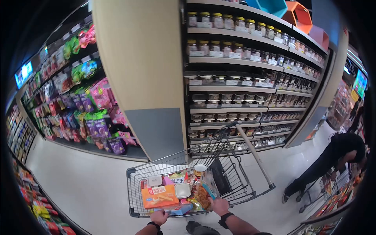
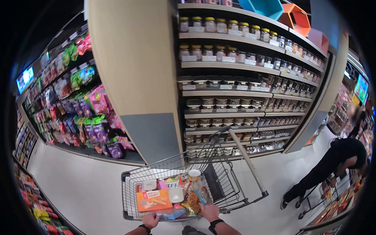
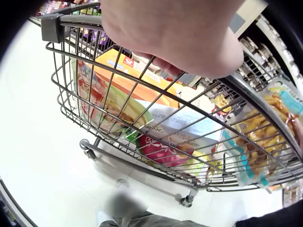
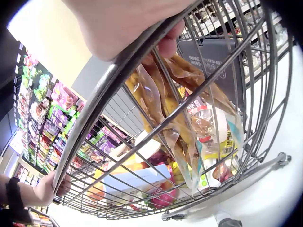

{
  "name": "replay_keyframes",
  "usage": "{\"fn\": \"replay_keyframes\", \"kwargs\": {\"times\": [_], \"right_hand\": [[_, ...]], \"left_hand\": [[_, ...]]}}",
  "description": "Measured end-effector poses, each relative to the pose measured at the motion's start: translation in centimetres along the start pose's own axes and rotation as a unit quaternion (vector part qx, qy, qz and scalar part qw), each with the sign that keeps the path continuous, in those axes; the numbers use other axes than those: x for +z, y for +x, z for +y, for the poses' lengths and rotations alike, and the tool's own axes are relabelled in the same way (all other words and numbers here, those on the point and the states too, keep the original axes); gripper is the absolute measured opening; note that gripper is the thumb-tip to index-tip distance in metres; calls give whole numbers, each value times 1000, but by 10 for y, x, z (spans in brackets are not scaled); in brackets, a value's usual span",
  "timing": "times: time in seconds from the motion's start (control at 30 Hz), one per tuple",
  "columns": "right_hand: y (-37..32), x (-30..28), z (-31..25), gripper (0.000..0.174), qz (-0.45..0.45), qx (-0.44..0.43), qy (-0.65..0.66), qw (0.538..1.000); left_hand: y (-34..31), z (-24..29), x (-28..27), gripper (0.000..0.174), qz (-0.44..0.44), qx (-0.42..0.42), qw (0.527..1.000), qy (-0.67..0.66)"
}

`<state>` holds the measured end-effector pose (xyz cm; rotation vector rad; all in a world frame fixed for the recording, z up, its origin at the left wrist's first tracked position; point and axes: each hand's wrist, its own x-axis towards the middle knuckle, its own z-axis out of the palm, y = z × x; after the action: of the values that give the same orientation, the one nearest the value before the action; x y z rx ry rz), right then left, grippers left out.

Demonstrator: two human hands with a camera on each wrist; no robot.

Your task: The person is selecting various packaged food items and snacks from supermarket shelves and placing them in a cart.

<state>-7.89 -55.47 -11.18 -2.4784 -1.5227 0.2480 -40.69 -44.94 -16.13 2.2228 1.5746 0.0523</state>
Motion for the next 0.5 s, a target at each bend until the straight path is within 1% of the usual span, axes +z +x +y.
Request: {"fn": "replay_keyframes", "kwargs": {"times": [0.07, 0.13, 0.17, 0.2, 0.23, 0.27, 0.3, 0.33, 0.37, 0.4, 0.43, 0.47, 0.5], "right_hand": [[2, 7, -12, 58, -5, 23, 15, 1000], [-3, 8, -22, 55, 10, -49, 5, 999], [-5, 16, -27, 53, 40, -33, 17, 999], [-2, 25, -30, 53, 36, -22, 24, 999], [6, 30, -26, 52, 29, -53, 12, 998], [9, 33, -27, 51, 21, -83, 0, 996], [10, 13, -42, 41, -12, -60, -22, 998], [9, 20, -48, 41, -13, -55, -24, 998], [8, 33, -51, 38, -7, -75, -27, 997], [8, 32, -58, 36, -1, -94, -30, 995], [11, 32, -65, 35, -30, -74, -31, 996], [14, 32, -72, 35, -31, -67, -30, 997], [16, 32, -78, 38, 7, -95, -9, 995]], "left_hand": [[-1, -16, -9, 42, -19, 1, 1000, -9], [-5, -33, 0, 43, -4, 8, 1000, -4], [-4, -42, -1, 44, -2, 15, 1000, 11], [2, -49, -1, 45, 1, 22, 999, 25], [9, -50, 5, 47, 12, 14, 1000, -3], [11, -53, 6, 47, 7, 17, 1000, -4], [14, -62, 2, 48, 7, 7, 1000, 1], [16, -71, -1, 48, 7, -2, 1000, 6], [17, -74, -11, 47, 0, -7, 1000, 11], [22, -83, -12, 47, -5, 1, 1000, 12], [24, -91, -12, 44, 13, 1, 1000, 17], [25, -97, -12, 42, 33, -2, 999, 22], [14, -74, -47, 40, -68, -60, 996, 20]]}}
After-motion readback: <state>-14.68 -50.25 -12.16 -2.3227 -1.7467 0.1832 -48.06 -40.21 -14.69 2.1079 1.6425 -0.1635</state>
